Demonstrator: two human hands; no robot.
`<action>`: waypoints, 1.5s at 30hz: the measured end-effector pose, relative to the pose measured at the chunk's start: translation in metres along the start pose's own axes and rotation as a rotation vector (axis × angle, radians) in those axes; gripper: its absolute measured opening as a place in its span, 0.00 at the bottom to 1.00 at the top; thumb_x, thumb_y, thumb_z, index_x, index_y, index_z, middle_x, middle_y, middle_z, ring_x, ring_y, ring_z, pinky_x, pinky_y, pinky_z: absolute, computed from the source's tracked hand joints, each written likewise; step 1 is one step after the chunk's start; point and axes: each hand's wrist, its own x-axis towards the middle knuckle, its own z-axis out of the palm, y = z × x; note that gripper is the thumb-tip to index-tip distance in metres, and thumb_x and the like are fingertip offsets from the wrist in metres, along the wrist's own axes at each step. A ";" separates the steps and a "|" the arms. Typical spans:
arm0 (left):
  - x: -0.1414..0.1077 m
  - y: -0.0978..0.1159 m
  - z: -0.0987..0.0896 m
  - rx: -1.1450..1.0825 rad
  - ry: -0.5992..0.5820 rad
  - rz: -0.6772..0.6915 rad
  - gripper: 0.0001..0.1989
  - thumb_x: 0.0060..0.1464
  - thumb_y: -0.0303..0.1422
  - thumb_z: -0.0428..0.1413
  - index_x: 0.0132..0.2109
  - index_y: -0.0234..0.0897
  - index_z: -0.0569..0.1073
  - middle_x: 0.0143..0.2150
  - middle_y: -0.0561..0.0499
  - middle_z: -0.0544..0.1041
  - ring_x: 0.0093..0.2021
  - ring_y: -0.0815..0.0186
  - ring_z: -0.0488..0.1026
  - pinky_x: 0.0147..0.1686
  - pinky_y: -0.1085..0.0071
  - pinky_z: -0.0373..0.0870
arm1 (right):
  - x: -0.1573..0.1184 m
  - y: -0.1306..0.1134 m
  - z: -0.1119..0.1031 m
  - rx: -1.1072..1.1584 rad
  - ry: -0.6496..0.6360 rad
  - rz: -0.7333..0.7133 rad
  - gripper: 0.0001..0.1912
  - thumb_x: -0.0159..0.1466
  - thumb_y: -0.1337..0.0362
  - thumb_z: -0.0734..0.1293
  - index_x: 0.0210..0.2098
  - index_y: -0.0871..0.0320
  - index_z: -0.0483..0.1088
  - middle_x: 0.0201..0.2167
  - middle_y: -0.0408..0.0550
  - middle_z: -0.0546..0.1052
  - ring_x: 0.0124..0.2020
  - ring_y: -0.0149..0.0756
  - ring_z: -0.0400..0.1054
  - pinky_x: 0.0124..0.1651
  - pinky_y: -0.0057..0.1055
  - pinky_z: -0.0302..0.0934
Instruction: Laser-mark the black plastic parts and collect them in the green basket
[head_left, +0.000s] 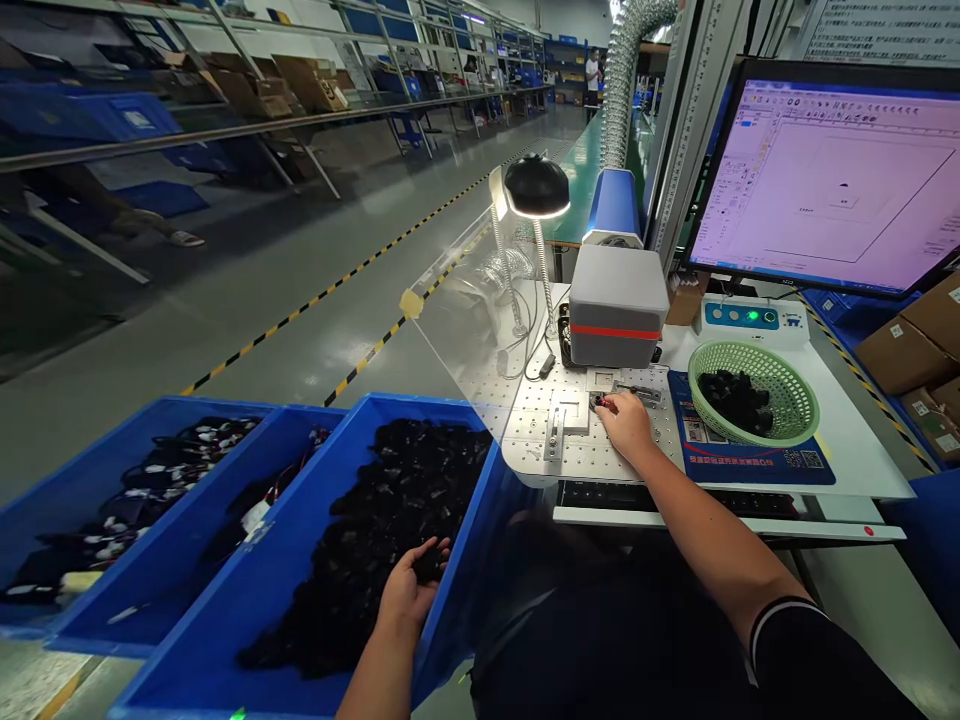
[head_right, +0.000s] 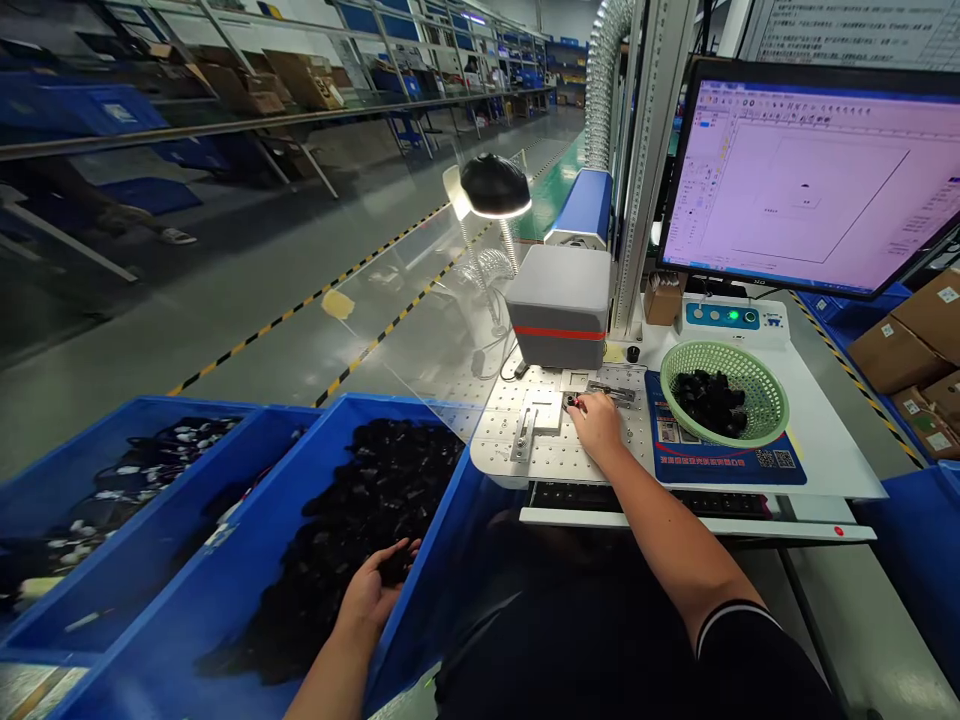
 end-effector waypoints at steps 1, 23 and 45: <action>0.000 0.000 0.000 0.002 -0.001 0.002 0.07 0.47 0.22 0.55 0.36 0.33 0.72 0.31 0.47 0.77 0.25 0.67 0.73 0.22 0.72 0.73 | 0.000 0.000 0.000 0.000 -0.004 0.004 0.10 0.64 0.61 0.66 0.41 0.57 0.77 0.38 0.50 0.76 0.43 0.41 0.67 0.47 0.36 0.61; -0.001 0.002 0.000 0.012 -0.004 -0.021 0.06 0.48 0.22 0.54 0.35 0.33 0.72 0.30 0.47 0.77 0.24 0.66 0.73 0.20 0.73 0.72 | 0.001 -0.005 -0.004 0.011 -0.040 0.042 0.13 0.63 0.61 0.68 0.45 0.57 0.77 0.40 0.51 0.76 0.44 0.42 0.67 0.48 0.37 0.61; 0.002 -0.003 0.006 -0.007 -0.064 -0.099 0.08 0.55 0.25 0.51 0.39 0.30 0.74 0.29 0.45 0.78 0.25 0.64 0.75 0.24 0.69 0.77 | -0.175 0.017 -0.058 0.009 -0.095 -0.252 0.12 0.68 0.64 0.63 0.49 0.55 0.73 0.43 0.52 0.79 0.45 0.45 0.73 0.49 0.47 0.67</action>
